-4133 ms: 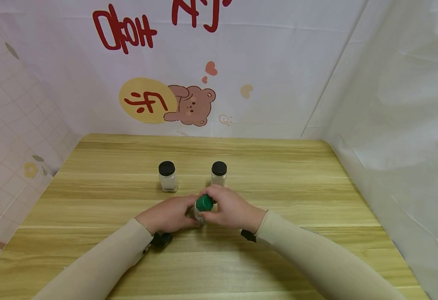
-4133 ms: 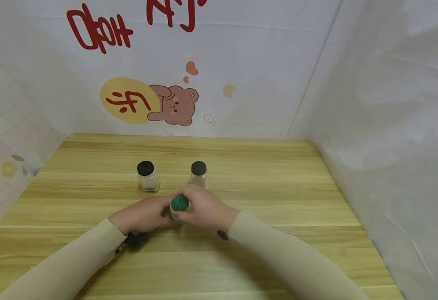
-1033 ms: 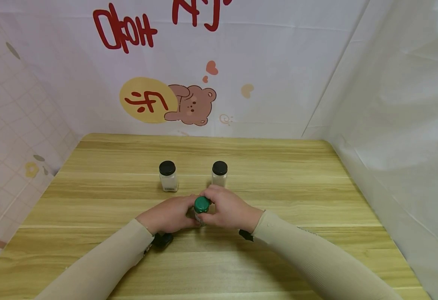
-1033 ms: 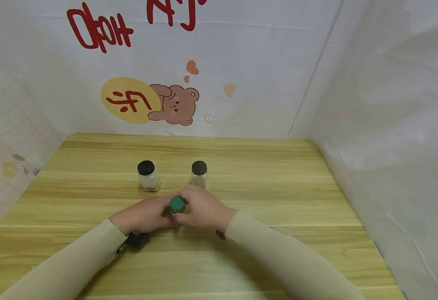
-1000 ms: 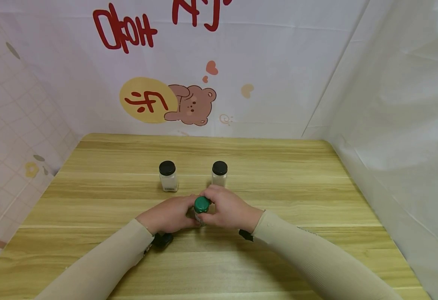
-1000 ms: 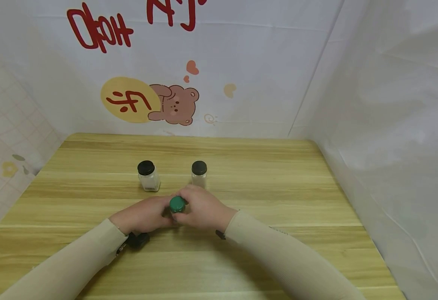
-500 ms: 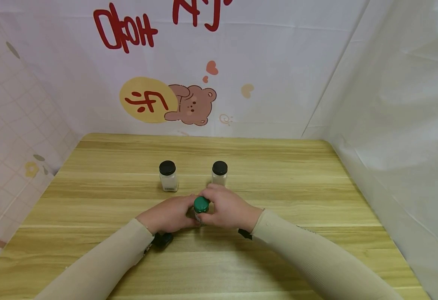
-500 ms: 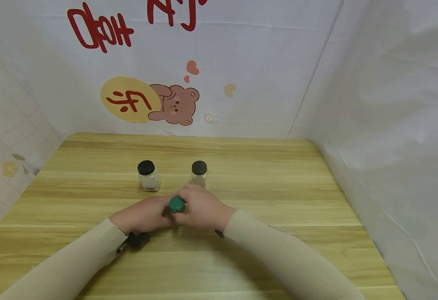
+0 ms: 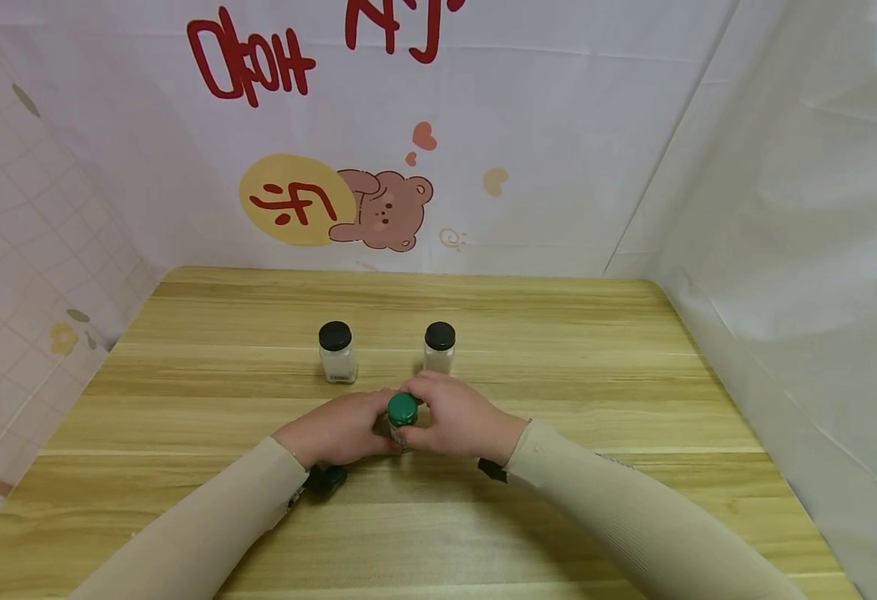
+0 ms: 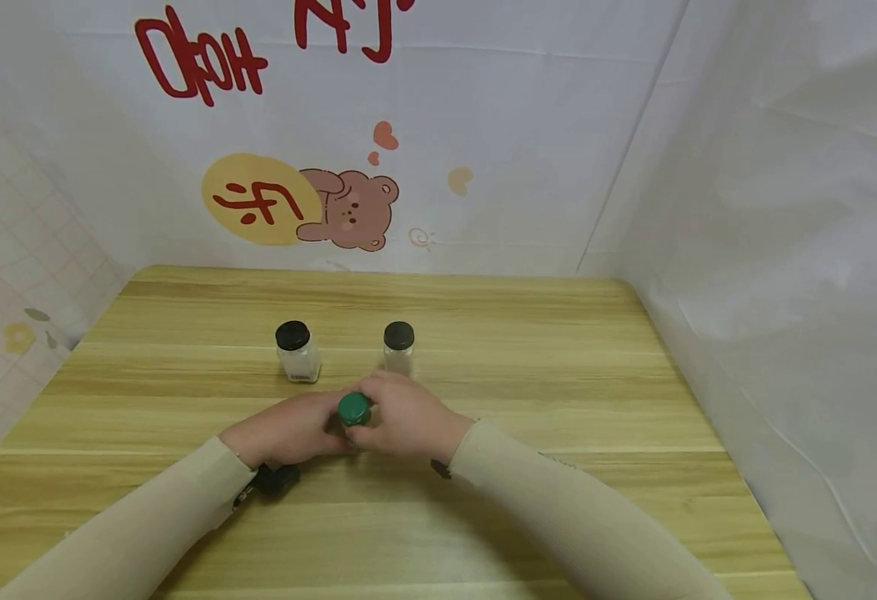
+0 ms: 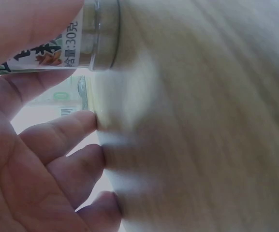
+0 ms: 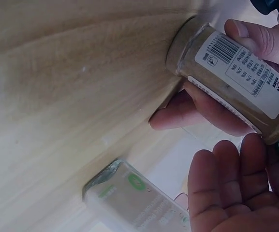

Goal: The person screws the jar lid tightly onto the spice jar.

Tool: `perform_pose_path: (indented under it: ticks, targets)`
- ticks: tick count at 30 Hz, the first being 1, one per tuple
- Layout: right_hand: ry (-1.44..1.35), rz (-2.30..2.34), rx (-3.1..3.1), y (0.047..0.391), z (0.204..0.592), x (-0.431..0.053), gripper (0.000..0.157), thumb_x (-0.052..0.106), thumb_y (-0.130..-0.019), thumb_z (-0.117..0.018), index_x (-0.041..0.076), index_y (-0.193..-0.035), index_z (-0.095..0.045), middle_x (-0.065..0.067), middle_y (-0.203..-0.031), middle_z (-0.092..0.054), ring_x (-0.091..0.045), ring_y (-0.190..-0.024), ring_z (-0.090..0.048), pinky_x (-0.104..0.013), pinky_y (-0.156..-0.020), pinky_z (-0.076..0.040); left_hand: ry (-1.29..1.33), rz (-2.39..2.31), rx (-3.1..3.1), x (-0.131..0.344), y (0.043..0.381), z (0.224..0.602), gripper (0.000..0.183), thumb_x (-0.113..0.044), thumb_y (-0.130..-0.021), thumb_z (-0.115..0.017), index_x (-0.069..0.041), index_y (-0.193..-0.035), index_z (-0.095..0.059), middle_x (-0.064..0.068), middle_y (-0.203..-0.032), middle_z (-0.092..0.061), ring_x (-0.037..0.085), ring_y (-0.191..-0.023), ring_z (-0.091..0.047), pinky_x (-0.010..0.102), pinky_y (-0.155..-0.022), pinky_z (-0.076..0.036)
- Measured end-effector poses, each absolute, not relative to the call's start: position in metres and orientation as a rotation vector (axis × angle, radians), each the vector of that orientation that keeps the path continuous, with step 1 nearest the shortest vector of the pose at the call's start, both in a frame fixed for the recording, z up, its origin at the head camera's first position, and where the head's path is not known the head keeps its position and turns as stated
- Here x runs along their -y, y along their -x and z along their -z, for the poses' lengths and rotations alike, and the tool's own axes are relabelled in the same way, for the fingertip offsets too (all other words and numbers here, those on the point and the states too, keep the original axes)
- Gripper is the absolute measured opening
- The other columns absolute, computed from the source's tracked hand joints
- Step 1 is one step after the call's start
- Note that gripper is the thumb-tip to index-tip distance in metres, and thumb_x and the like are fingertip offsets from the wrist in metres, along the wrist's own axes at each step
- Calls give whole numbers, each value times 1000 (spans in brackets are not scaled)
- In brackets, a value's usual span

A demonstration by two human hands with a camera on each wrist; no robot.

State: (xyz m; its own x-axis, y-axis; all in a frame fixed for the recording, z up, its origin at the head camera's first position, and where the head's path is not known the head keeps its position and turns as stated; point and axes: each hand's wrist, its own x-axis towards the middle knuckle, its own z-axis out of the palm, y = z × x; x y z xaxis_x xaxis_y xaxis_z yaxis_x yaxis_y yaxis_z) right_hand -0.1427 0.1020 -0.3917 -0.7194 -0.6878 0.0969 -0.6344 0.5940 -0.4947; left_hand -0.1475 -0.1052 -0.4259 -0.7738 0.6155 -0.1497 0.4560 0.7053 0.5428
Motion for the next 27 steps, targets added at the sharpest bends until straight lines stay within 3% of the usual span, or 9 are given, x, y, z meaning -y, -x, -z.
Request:
perform_pose_path:
  ticks: [12, 27]
  targets:
    - [1103, 895, -2616, 141, 394, -108, 41, 39, -81, -70, 23, -115, -55, 10, -108, -55, -3, -99, -55, -26, -88, -47, -835, -701, -2595, 105, 147, 426, 51, -51, -81, -65, -42, -127, -46, -13, -131, -52, 12, -119, -50, 39, -99, -41]
    - [1058, 964, -2573, 140, 394, -108, 28, 33, -84, -67, 24, -108, -58, 13, -103, -58, -2, -94, -55, -30, -85, -49, -829, -711, -2589, 105, 147, 426, 51, -48, -80, -68, -44, -126, -46, -15, -130, -52, 12, -119, -50, 39, -99, -41]
